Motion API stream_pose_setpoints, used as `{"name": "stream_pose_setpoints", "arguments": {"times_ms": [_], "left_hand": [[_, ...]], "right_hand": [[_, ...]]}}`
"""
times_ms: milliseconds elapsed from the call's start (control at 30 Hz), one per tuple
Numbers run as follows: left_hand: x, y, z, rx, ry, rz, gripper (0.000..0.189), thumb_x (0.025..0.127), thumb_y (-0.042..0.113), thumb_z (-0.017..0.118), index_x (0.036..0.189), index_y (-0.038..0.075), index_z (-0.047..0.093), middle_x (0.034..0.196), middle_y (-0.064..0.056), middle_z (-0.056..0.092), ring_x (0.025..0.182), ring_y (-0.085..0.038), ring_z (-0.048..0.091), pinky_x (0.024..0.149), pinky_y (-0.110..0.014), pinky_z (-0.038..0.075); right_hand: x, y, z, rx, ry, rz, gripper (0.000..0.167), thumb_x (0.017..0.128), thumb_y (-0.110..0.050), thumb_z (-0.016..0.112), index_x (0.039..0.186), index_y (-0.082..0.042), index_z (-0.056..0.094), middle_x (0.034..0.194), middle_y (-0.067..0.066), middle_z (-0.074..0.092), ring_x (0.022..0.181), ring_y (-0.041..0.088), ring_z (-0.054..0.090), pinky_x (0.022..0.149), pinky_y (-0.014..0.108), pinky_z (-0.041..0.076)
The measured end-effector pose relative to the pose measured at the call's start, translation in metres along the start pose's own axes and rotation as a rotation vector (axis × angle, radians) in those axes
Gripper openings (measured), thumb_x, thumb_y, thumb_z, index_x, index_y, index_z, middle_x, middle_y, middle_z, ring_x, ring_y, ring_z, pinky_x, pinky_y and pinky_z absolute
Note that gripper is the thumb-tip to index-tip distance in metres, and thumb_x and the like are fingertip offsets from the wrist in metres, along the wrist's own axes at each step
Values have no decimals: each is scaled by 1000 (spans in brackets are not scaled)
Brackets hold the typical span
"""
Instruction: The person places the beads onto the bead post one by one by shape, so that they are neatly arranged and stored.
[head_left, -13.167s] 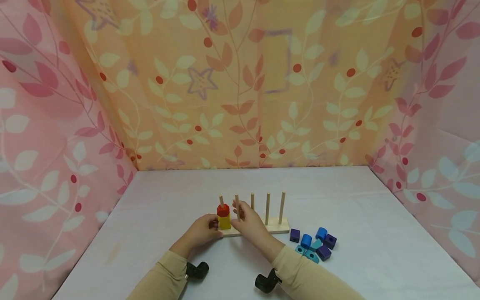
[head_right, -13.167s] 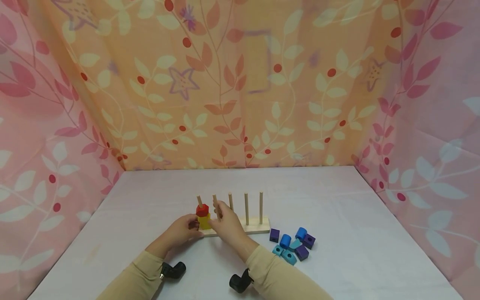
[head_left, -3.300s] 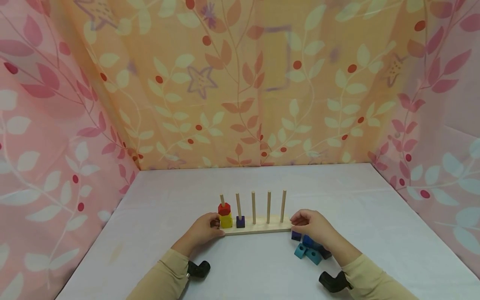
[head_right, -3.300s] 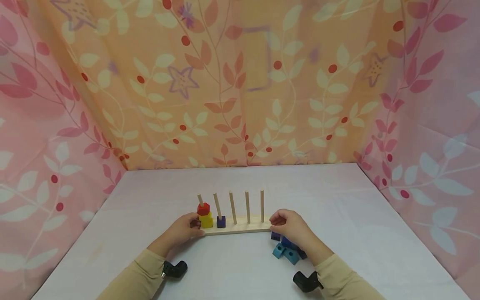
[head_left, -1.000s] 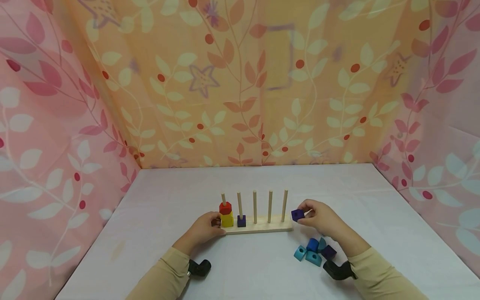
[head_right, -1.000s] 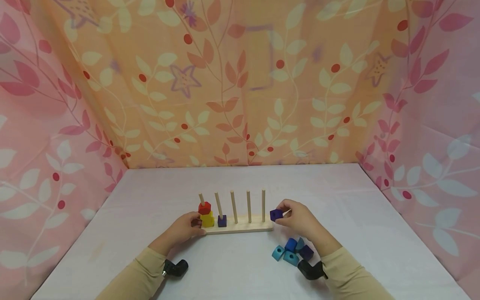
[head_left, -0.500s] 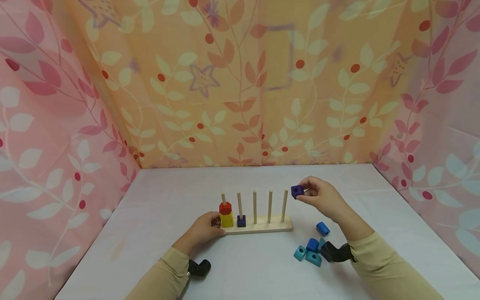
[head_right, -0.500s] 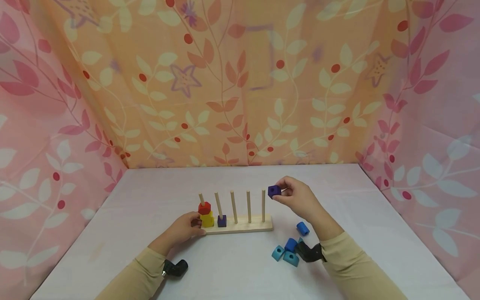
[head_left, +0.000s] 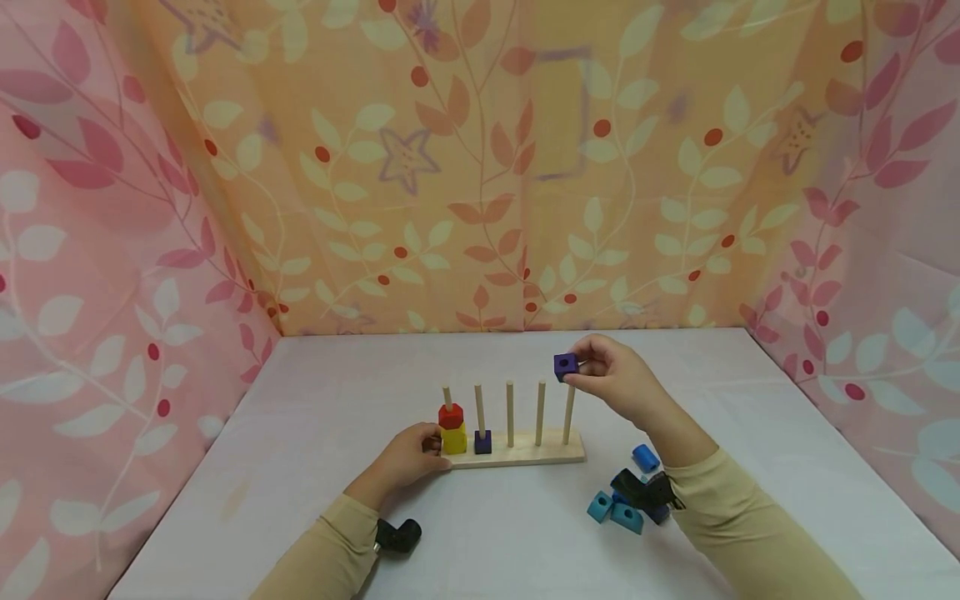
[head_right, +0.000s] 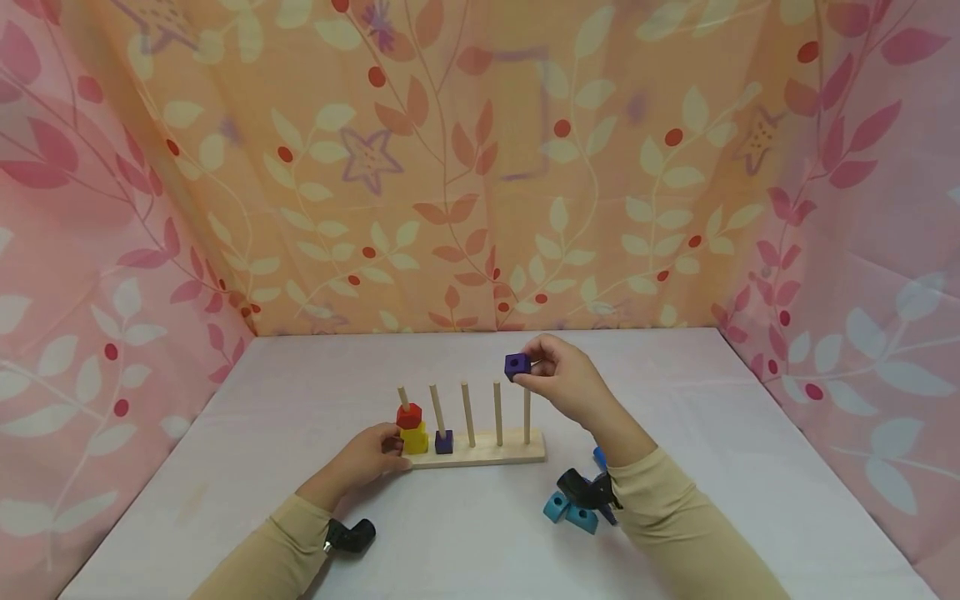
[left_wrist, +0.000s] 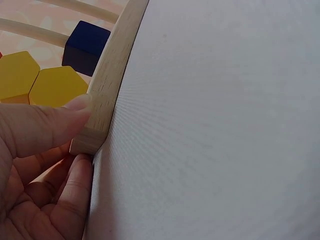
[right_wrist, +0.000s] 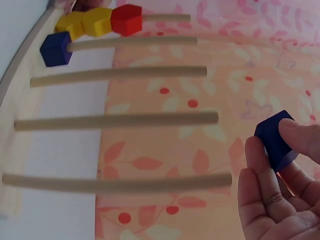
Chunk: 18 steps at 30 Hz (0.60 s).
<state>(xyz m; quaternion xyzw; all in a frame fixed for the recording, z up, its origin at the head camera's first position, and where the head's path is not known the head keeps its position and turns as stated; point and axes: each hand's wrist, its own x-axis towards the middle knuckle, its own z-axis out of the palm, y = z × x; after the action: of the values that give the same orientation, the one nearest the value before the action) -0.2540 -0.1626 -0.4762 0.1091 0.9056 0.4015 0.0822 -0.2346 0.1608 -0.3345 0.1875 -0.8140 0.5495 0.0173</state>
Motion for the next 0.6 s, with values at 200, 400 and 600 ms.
{"name": "stream_pose_setpoints", "arguments": {"times_ms": [200, 400, 600], "left_hand": [[1, -2, 0, 3, -7, -10, 43, 72, 17, 77, 110, 8, 59, 93, 0, 56, 88, -18, 51, 85, -40, 43], [1, -3, 0, 15, -3, -3, 42, 73, 17, 76, 110, 9, 59, 95, 0, 57, 90, -17, 51, 86, -40, 43], [1, -2, 0, 17, 0, 5, 43, 72, 16, 77, 110, 6, 58, 93, -1, 56, 88, -17, 51, 84, -39, 44]], "right_hand": [[7, -9, 17, 74, -26, -6, 27, 82, -2, 65, 105, 2, 52, 98, 18, 62, 86, 19, 62, 76, 25, 50], [16, -12, 36, 114, -57, -20, 27, 82, -2, 65, 105, 2, 52, 100, 17, 61, 88, 20, 61, 76, 26, 50], [22, -14, 54, 136, -51, -47, 25, 82, -4, 66, 103, 1, 53, 98, 16, 61, 88, 21, 60, 77, 26, 50]]}}
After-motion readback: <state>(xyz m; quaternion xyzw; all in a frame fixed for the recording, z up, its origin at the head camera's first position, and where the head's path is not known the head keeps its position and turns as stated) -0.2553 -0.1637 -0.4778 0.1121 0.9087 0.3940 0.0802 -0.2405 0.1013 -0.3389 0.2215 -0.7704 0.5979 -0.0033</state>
